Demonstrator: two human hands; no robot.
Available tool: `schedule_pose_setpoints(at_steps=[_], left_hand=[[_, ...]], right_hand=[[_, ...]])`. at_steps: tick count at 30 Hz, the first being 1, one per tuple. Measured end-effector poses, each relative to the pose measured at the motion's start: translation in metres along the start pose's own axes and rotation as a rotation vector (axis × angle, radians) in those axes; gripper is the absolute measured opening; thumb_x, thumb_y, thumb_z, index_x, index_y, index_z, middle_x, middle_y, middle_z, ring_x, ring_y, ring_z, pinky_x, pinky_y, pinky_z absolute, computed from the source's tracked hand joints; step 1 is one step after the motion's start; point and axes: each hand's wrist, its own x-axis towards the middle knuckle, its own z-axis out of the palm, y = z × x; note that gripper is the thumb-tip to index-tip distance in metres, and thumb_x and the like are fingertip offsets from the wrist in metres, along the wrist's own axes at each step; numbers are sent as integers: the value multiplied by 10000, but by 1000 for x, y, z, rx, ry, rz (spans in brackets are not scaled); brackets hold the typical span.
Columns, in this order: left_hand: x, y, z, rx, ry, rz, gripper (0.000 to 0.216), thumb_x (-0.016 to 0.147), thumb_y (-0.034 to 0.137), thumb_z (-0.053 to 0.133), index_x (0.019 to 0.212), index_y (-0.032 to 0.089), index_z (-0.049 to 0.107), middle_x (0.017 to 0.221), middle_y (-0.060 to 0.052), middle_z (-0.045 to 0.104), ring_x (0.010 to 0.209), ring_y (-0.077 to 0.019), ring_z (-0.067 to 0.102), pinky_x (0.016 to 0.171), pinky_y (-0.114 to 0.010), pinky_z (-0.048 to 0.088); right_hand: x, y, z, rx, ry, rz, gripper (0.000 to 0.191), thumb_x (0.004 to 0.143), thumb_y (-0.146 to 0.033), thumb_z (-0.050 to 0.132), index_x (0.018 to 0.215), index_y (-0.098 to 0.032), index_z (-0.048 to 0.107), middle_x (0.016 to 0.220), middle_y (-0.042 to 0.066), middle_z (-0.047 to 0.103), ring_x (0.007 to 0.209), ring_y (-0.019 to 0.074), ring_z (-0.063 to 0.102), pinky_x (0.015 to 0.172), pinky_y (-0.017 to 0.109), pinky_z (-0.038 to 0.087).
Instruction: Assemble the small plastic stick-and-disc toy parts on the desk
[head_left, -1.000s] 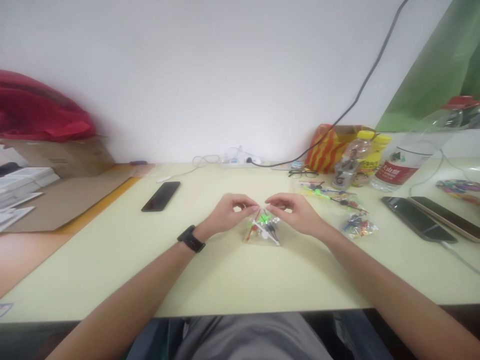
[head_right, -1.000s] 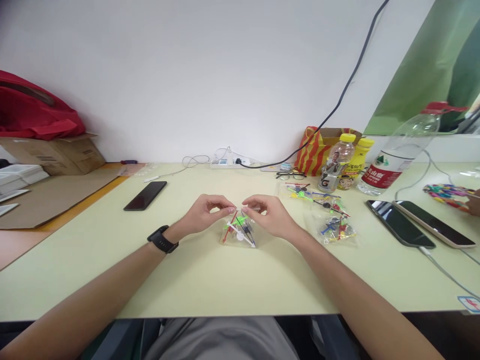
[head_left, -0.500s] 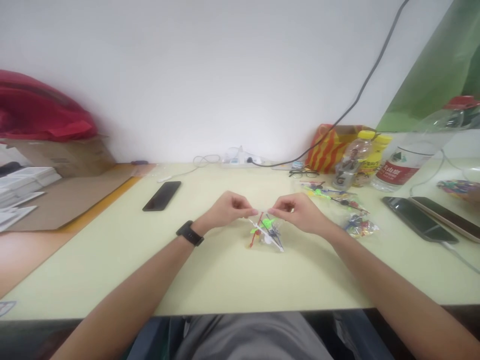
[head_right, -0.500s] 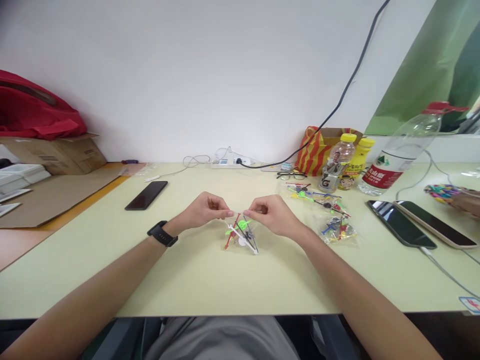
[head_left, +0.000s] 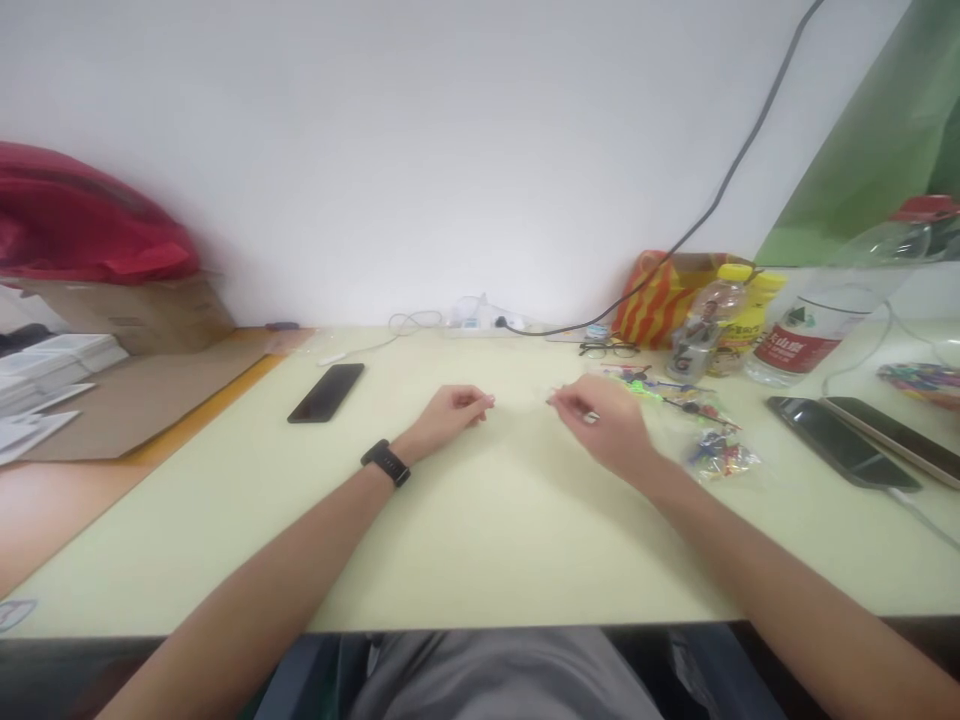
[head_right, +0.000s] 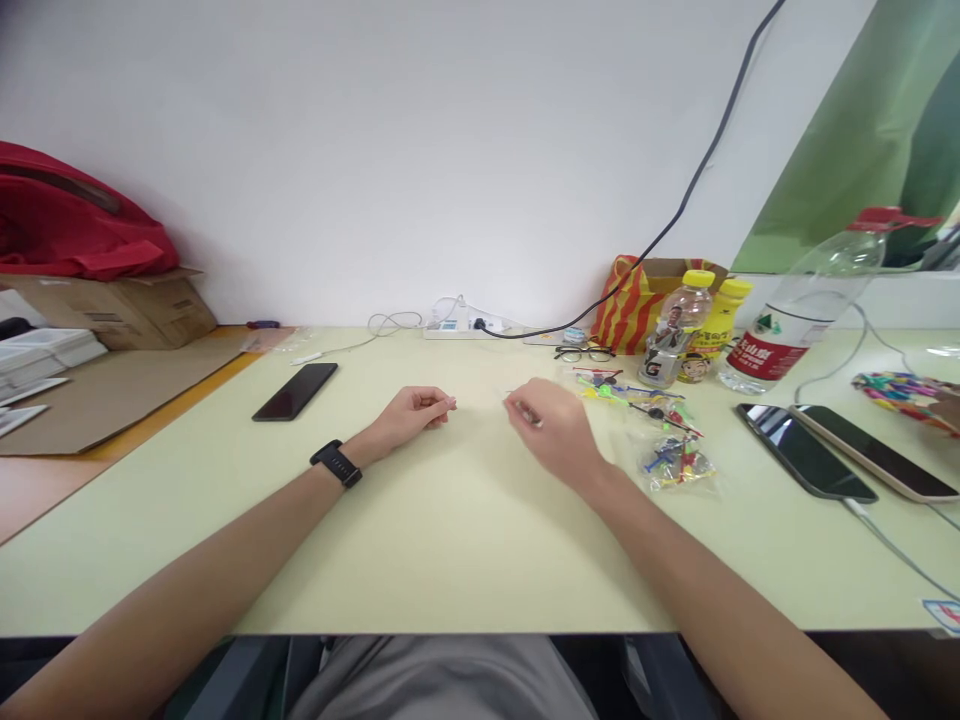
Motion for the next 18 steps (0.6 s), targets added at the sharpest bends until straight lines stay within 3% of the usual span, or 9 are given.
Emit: schedule_pose_setpoints(at_steps=[3,6,8,11,14,18], left_hand=[[0,-1,1,9,-5,27,460,886,627,693,919,171,744,791,-41,692,701,-136,581,688,-266,478],[0,0,1,31,-12,45,454,884,620,699,912,170,748,822,-54,712,746,-152,608,751,-289,505],[0,-1,1,34,-26,48,442,887,610,702,924,172,752,841,-58,722,781,-162,630,790,-302,516],[1,-5,0,46,-39,37,432,889,603,702,930,177,759,851,-59,728,815,-173,652,817,-313,527],[2,-8,0,57,-38,30,424,887,596,704,944,179,762,866,-63,733,840,-183,670,829,-323,539],[4,-13,0,65,-41,28,404,879,574,715,950,178,760,871,-65,741,850,-190,688,833,-332,552]], right_hand=[[-13,-13,24,-162,-245,-283,283,982,-75,461,828,-189,668,778,60,656,747,192,558,708,333,382],[-19,-26,39,-302,-452,-365,283,957,-38,466,788,-181,642,771,53,643,749,195,552,709,349,336],[-19,-31,41,-360,-554,-310,229,937,-50,495,817,-176,644,808,57,664,788,204,574,719,354,325],[-14,-29,36,-445,-645,-104,160,905,-80,530,920,-171,661,903,74,706,849,224,609,731,361,322],[-9,-19,26,-555,-696,89,181,896,-84,535,985,-168,668,947,97,719,893,252,631,741,371,332],[-9,2,11,-785,-708,233,259,878,-29,531,1049,-142,690,1037,163,706,1032,348,615,816,432,364]])
